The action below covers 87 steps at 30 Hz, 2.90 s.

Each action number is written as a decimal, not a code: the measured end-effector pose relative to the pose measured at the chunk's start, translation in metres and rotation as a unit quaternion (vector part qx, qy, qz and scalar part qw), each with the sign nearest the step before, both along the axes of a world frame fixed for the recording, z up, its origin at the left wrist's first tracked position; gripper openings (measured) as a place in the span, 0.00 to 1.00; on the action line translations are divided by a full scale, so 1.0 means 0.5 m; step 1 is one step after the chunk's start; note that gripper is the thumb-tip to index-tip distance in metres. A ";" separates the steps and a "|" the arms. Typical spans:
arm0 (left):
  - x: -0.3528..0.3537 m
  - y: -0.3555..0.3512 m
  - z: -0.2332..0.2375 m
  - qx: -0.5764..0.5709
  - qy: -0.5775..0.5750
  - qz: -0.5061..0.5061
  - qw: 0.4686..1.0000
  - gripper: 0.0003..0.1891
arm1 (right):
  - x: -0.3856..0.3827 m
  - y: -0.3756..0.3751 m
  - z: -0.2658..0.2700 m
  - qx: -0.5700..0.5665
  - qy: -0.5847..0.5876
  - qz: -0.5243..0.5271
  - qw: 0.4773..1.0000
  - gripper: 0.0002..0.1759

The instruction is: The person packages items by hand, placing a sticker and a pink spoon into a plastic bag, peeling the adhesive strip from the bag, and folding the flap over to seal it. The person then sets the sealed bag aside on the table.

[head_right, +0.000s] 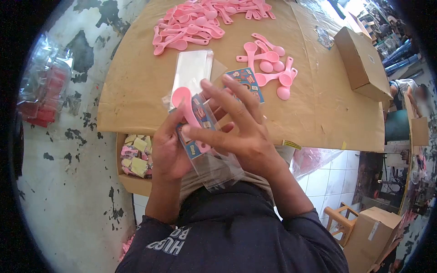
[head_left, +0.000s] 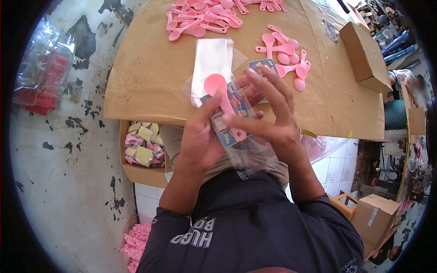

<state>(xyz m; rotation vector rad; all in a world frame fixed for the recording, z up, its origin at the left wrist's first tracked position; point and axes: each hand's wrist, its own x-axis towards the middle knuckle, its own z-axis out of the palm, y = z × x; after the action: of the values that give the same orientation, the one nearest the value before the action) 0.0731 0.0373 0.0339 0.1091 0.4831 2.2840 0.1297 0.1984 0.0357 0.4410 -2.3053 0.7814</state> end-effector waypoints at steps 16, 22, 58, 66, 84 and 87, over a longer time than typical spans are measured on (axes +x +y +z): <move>0.015 -0.030 -0.039 -0.243 0.292 0.089 0.921 0.23 | 0.026 -0.002 -0.016 -0.405 -0.240 0.122 0.874 0.43; 0.026 -0.030 -0.027 -0.301 0.266 0.110 0.909 0.21 | 0.028 0.000 -0.029 -0.322 -0.200 0.031 0.925 0.40; 0.046 -0.061 -0.029 -0.369 0.361 0.110 0.850 0.25 | -0.028 0.058 0.017 -0.466 0.050 -0.025 0.883 0.04; 0.035 -0.063 -0.047 -0.277 0.258 0.187 0.907 0.12 | 0.017 0.079 -0.010 -0.539 -0.094 0.193 0.815 0.05; 0.025 -0.059 -0.042 -0.351 0.313 0.205 0.858 0.10 | 0.010 0.011 -0.029 -0.477 -0.267 0.106 0.831 0.07; 0.020 -0.068 -0.052 -0.336 0.355 0.222 0.844 0.09 | 0.011 0.009 -0.029 -0.509 -0.264 0.111 0.812 0.06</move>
<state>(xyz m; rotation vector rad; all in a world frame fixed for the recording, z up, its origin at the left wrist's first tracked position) 0.0830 0.0034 0.0081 0.5438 1.8311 2.2959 0.1353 0.2028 0.0213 -0.0324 -1.8775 2.2990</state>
